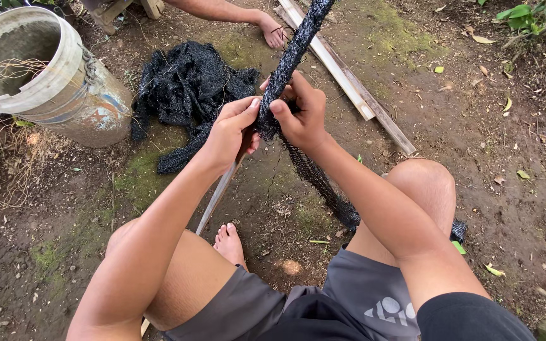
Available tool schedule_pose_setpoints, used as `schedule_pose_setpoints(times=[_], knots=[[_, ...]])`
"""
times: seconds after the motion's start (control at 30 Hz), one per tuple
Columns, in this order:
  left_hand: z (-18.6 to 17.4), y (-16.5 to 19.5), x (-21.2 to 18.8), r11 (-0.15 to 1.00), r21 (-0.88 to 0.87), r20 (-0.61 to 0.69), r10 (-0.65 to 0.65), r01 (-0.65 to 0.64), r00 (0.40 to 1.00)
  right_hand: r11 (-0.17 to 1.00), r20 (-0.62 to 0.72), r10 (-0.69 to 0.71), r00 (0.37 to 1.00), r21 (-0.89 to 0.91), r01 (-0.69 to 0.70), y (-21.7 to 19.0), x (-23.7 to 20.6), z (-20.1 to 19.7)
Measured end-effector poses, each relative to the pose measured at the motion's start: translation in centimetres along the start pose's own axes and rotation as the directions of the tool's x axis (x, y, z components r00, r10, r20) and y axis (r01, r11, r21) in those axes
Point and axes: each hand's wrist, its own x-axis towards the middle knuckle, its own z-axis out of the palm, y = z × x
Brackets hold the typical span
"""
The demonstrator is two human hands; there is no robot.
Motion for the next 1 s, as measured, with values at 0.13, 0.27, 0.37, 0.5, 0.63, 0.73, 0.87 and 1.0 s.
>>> schedule_pose_setpoints(times=[0.13,0.27,0.37,0.5,0.63,0.73,0.87,1.0], knots=[[-0.2,-1.1,0.6,0.999,-0.041,0.046,-0.017,0.019,0.999,0.99,0.017,-0.04,0.999,-0.132,0.042,0.7,-0.6,-0.9],[1.0,-2.9,1.8,0.997,0.067,0.063,0.033,-0.037,0.998,0.981,-0.007,-0.052,0.999,-0.187,0.05,2.2,-2.1,-2.8],[3.6,-6.3,4.0,0.966,0.181,0.015,0.183,-0.183,0.983,0.97,-0.036,0.023,0.999,-0.243,-0.031,5.1,-3.7,-5.9],[5.3,-7.2,3.7,0.69,0.607,0.07,0.446,-0.393,0.892,0.962,-0.089,0.022,0.996,-0.27,-0.045,6.4,-4.3,-6.8],[5.9,-8.4,3.5,0.588,0.668,0.11,0.527,-0.456,0.843,0.966,-0.145,0.059,0.988,-0.241,-0.093,6.7,-4.7,-6.3],[6.6,-9.5,4.0,0.538,0.7,0.129,0.551,-0.469,0.824,0.983,-0.164,0.098,0.982,-0.14,-0.121,6.7,-5.1,-6.7],[7.3,-11.8,5.4,0.548,0.721,0.115,0.509,-0.424,0.853,0.988,-0.156,0.121,0.98,-0.079,-0.134,8.1,-6.4,-8.1],[7.1,-13.6,6.5,0.524,0.726,0.154,0.507,-0.445,0.848,0.987,-0.169,0.114,0.979,-0.092,-0.131,9.6,-7.6,-9.2]])
